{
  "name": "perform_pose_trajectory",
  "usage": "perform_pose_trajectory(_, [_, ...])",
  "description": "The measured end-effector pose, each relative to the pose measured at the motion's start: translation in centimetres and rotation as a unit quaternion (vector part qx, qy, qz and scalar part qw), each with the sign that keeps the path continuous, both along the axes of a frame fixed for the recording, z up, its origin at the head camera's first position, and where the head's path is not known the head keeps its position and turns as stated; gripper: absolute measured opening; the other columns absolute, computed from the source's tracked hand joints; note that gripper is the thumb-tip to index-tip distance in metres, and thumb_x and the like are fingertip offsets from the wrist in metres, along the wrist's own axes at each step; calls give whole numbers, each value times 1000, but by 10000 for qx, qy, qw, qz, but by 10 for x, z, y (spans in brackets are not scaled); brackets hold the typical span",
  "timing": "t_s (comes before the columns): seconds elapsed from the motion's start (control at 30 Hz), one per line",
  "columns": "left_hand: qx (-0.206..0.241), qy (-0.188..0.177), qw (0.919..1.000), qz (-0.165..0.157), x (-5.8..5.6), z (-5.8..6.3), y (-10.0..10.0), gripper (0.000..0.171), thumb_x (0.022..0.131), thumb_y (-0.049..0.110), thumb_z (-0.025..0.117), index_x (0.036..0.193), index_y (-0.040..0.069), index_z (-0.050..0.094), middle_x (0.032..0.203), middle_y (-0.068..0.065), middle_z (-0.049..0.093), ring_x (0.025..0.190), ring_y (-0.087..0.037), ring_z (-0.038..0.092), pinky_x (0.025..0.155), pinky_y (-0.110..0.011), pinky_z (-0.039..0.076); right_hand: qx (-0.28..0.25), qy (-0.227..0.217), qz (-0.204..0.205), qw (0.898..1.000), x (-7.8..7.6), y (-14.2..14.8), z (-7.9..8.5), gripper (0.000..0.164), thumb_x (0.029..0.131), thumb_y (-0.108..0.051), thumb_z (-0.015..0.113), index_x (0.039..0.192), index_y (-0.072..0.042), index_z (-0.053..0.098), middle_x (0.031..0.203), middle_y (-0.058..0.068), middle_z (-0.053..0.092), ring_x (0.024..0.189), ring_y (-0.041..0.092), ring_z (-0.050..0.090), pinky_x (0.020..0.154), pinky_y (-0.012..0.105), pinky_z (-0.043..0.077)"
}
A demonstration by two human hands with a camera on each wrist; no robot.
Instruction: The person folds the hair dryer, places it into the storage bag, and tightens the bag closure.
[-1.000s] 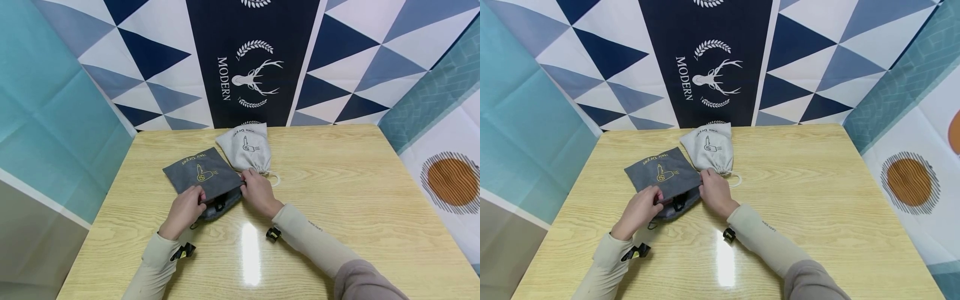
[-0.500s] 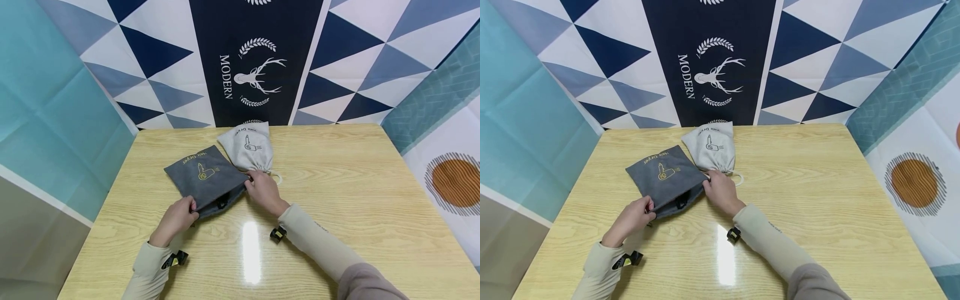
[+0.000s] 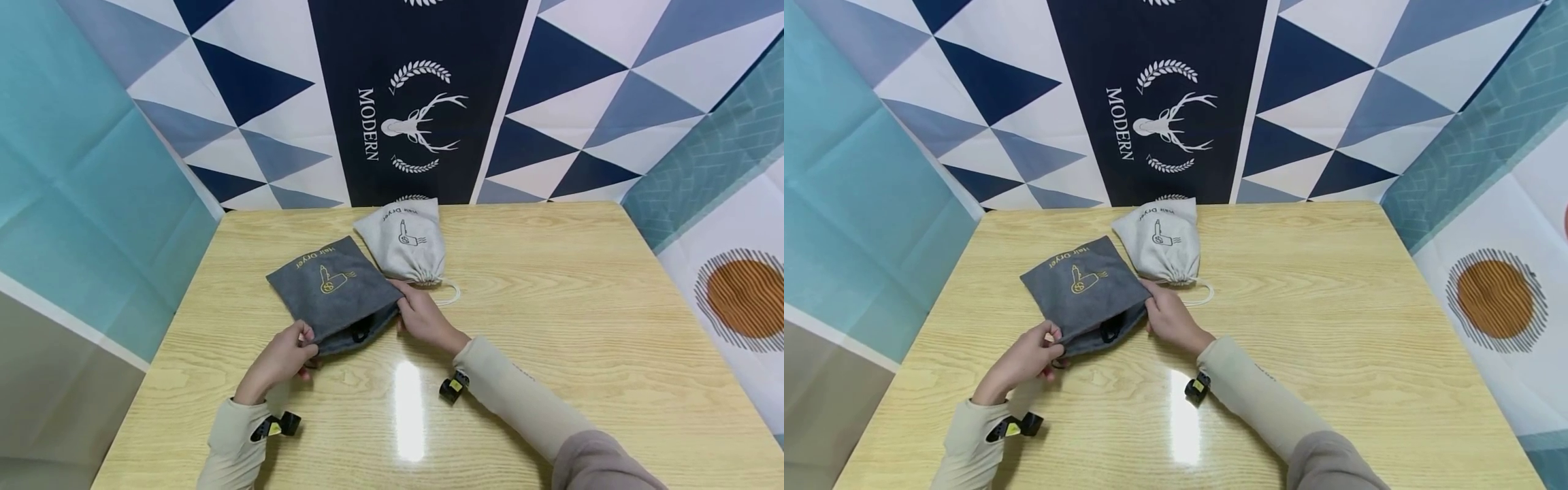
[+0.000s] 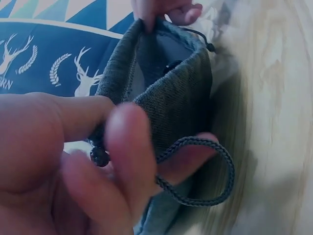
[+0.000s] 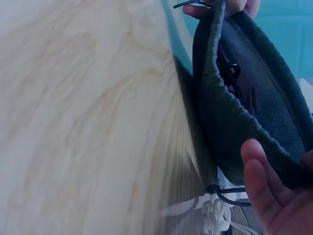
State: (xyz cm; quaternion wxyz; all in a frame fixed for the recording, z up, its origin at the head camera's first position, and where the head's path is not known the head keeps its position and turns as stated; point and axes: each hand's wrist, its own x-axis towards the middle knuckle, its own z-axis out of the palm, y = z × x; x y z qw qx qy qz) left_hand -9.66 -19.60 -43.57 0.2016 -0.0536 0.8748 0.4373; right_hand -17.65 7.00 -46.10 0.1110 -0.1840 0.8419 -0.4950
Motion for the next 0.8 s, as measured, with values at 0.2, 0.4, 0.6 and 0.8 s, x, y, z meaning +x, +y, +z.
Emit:
perform_pose_trajectory(0.2, [950, -160, 9951, -231, -2, -5, -7, 10, 99, 6, 49, 108, 1, 47, 74, -11, 68, 44, -15, 50, 52, -32, 47, -366, -409, 202, 9983, -2, 1, 0, 47, 100, -2, 32, 144, -10, 46, 60, 21, 63, 48, 23, 59, 47, 28, 44])
perform_pose_trajectory(0.4, [838, 44, 9946, -608, -2, -8, -16, 21, 95, 19, 62, 104, 1, 54, 63, 0, 48, 50, -13, 40, 50, -26, 37, 112, -283, 292, 9991, -5, 7, 5, 40, 95, -4, 43, 133, -5, 56, 55, 2, 53, 44, 10, 45, 46, 24, 39])
perform_pose_trajectory(0.6, [189, 308, 9970, -687, -3, -5, -24, 30, 92, 28, 68, 108, 2, 65, 66, 0, 50, 64, -19, 53, 60, -27, 42, 667, 88, 578, 9961, -8, 16, 10, 38, 90, -9, 58, 127, -2, 61, 55, -7, 45, 46, 7, 38, 48, 21, 34])
perform_pose_trajectory(0.8, [-303, 536, 9952, -765, -1, 4, -30, 31, 92, 28, 66, 110, 3, 69, 67, -2, 53, 63, -15, 49, 59, -27, 40, 1058, 281, 777, 9910, -12, 24, 19, 50, 88, -20, 70, 130, 4, 57, 62, -4, 52, 54, 8, 44, 58, 24, 40])
